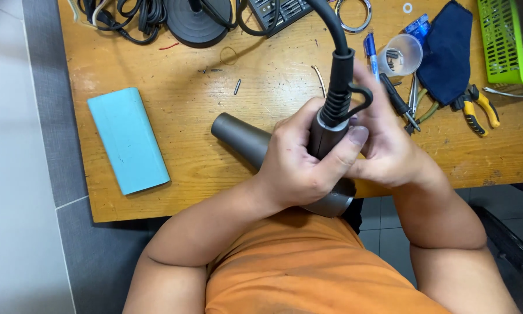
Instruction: Assembling a hair dryer by aligning internal components and snapping the plastic casing halves together.
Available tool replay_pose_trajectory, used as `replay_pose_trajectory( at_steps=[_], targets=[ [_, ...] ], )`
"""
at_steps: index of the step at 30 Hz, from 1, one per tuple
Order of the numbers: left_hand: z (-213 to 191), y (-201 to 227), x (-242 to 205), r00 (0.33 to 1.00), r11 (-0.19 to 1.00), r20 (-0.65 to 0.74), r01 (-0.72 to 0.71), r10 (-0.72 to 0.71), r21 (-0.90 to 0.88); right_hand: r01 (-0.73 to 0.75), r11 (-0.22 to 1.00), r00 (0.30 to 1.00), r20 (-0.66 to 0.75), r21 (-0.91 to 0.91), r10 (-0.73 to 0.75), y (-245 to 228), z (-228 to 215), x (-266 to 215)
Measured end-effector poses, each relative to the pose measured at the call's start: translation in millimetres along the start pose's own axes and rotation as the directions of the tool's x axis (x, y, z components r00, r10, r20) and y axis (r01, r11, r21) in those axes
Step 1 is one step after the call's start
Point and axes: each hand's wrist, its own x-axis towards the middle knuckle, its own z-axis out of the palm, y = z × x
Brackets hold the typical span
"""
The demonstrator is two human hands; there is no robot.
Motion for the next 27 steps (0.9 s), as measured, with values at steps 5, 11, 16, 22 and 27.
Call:
replay_pose_trajectory(
  at_steps=[5,11,16,22,27],
  targets=[
    [2.7,-1.5,-14.2,1.000,0.993,-0.017,0.001,-0.003,-0.118,-0.151,0.969,0.902,0.375,-0.195,0.215,20.2,-1.0,13.7],
    [-16.9,16.2,-1.7,0.971,0.971,-0.092,-0.212,0.222,0.107,-0.148,0.977,0.939,0.288,-0.156,0.189,21.6,18.8,20.0],
    [-24.8,27.2,9.3,0.991,0.983,-0.070,-0.099,0.111,0.155,-0.119,0.989,0.978,0.164,-0.082,0.132,5.7,33.9,27.7],
    [-18.0,19.7,18.7,0.994,0.997,-0.095,-0.064,0.060,-0.036,-0.118,0.993,0.990,0.077,-0.004,0.118,-2.2,41.3,34.6],
    [-28.2,25.6,29.4,0.995,0.996,-0.055,-0.081,0.082,0.027,-0.184,0.983,0.983,0.017,0.009,0.184,15.9,41.9,15.8]
  ],
)
